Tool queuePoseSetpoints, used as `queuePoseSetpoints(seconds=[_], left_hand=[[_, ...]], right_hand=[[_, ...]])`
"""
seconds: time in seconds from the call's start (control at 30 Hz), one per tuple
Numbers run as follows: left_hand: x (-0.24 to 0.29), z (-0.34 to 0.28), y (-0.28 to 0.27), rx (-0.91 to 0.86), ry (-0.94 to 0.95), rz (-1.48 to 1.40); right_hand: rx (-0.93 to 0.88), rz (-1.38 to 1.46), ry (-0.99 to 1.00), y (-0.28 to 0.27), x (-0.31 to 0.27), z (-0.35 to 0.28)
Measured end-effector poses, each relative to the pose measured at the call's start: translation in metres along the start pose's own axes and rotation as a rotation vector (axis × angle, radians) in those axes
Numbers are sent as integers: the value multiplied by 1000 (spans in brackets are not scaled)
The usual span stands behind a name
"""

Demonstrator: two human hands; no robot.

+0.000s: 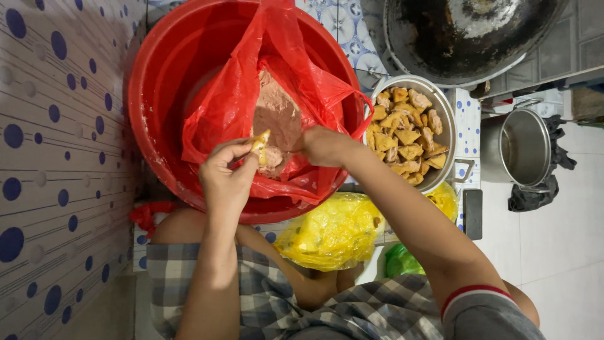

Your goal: Stuff fried tofu with meat paste using a spoon and cut them with scissors.

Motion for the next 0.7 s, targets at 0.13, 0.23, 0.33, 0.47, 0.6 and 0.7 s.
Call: queuePoseSetpoints(seconds=[0.13,0.23,0.33,0.47,0.6,0.7], left_hand=[[-16,-1,-1,15,-34,-39],[-18,-1,-1,39,-66,-106],[-18,0,2,33,-93,-134],[-21,-6,10,57,-265,-202],[-25,-12,20,63,-428,-292],[-41,-18,26,64,-486,-354]], right_hand=[[21,372,0,2,39,4],[80,619,66,4,60,-22],[172,900,3,2,58,-57],[255,1317,11,23,58,-79],[385,1384,-19,29,37,-89],[577,1239,-66,37,20,-92]])
Point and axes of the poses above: each hand's wrist, its own z-axis towards the middle knuckle, its own y-axis out of the palm, x = y × z, the point moved 7 cm from there along z, towards the middle knuckle, and after that the axes turned 9 degrees about y, right-handed, at the moved point
